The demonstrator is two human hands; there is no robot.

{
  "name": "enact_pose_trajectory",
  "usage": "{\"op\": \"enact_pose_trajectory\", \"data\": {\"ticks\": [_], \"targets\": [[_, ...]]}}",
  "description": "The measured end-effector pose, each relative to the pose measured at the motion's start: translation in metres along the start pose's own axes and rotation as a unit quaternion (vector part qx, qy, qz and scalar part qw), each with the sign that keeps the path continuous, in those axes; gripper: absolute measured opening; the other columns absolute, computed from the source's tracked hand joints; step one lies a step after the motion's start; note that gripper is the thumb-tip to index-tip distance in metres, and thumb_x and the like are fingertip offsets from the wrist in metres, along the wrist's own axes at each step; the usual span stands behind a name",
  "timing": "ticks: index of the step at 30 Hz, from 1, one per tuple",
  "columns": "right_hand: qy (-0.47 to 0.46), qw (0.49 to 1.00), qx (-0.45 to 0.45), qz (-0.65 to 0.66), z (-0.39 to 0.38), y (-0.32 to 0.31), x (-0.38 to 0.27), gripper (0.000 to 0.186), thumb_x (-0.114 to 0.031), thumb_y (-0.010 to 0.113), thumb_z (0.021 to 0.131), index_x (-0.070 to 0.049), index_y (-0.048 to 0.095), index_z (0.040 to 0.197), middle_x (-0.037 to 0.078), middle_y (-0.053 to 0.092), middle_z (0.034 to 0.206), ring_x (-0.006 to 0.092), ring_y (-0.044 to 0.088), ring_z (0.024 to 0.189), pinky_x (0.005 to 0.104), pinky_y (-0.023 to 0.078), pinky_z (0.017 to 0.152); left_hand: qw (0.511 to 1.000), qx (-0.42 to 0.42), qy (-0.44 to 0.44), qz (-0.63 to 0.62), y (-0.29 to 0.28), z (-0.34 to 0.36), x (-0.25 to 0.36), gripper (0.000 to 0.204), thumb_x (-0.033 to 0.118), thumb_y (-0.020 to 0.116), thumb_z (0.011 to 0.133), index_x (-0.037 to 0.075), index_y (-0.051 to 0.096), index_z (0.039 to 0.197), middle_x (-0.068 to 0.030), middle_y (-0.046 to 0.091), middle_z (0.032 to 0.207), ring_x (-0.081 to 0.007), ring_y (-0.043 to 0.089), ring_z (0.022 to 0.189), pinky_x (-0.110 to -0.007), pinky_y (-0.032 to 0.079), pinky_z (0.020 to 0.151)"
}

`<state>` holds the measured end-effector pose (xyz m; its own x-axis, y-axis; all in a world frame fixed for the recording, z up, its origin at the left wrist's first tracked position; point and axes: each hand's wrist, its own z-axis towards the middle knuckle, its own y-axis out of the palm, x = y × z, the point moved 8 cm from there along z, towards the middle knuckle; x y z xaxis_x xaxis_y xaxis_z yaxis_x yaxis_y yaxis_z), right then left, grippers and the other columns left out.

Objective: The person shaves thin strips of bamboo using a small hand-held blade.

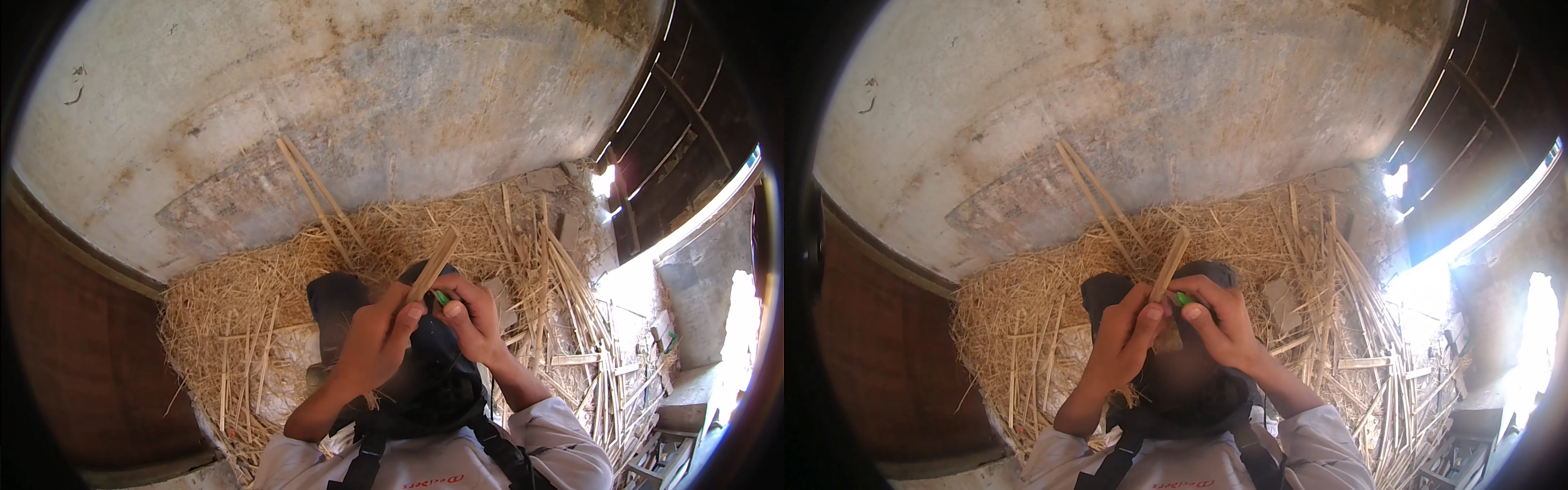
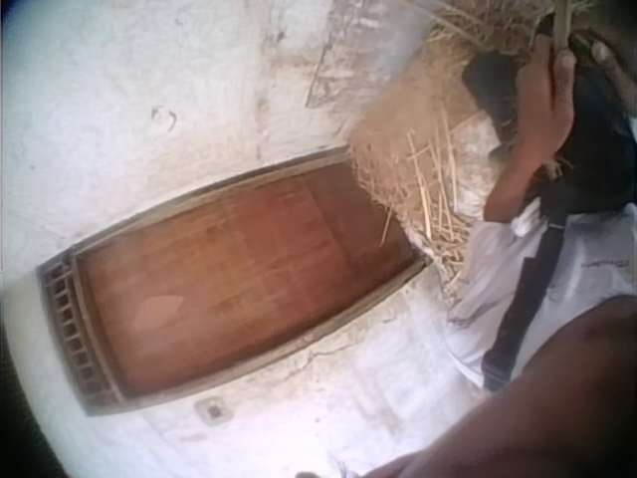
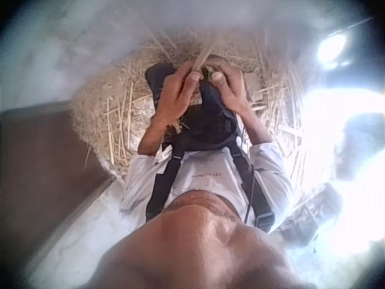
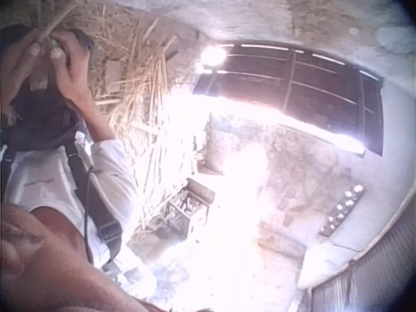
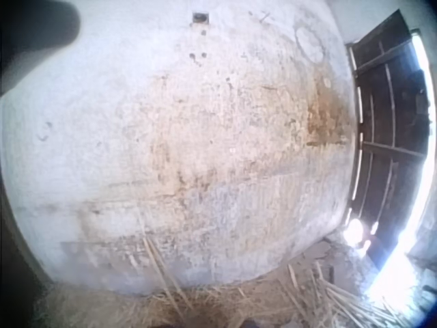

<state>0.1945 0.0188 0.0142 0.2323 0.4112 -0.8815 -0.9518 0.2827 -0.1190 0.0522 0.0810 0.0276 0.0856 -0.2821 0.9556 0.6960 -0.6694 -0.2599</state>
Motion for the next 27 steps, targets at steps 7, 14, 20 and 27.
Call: {"op": "enact_pose_trajectory", "data": {"ticks": [7,14,20,27], "targets": [[-0.015,0.994,-0.03,-0.105,0.005,-0.004,-0.022,0.064,-0.059,0.043,0.11,0.001,0.065,0.106,0.007,0.07,0.08,0.0165,0.061,0.061,0.0301,0.047,0.058,0.999,0.039,0.003,0.016,-0.01,0.0,0.01,0.039,0.034,0.046,0.114,0.001,0.065,0.121,-0.0007,0.048,0.067,-0.0082,0.046,0.063,-0.029,0.035,0.058],[-0.024,0.981,-0.072,-0.176,0.003,0.001,-0.021,0.052,-0.049,0.047,0.111,-0.001,0.065,0.109,0.013,0.071,0.083,0.0329,0.071,0.068,0.0383,0.054,0.062,0.993,0.046,0.013,0.108,-0.007,-0.007,0.021,0.042,0.032,0.041,0.115,0.002,0.064,0.13,-0.0116,0.061,0.074,-0.021,0.061,0.063,-0.035,0.045,0.061],[-0.045,0.981,-0.07,-0.173,0.006,0.003,-0.027,0.031,-0.034,0.055,0.111,-0.004,0.062,0.11,0.014,0.066,0.077,0.0391,0.068,0.065,0.0427,0.052,0.058,0.989,0.041,0.032,0.141,-0.006,-0.007,0.024,0.043,0.034,0.041,0.115,0.002,0.062,0.133,-0.0189,0.073,0.092,-0.0373,0.074,0.077,-0.042,0.054,0.07],[-0.036,0.968,-0.08,-0.233,0.006,0.006,-0.032,0.027,-0.032,0.055,0.11,-0.005,0.061,0.107,0.016,0.065,0.075,0.0436,0.064,0.065,0.0468,0.051,0.055,0.97,0.063,0.07,0.223,-0.005,-0.011,0.019,0.036,0.037,0.054,0.111,0.002,0.06,0.116,-0.0156,0.069,0.084,-0.0388,0.072,0.071,-0.043,0.052,0.06]]}}
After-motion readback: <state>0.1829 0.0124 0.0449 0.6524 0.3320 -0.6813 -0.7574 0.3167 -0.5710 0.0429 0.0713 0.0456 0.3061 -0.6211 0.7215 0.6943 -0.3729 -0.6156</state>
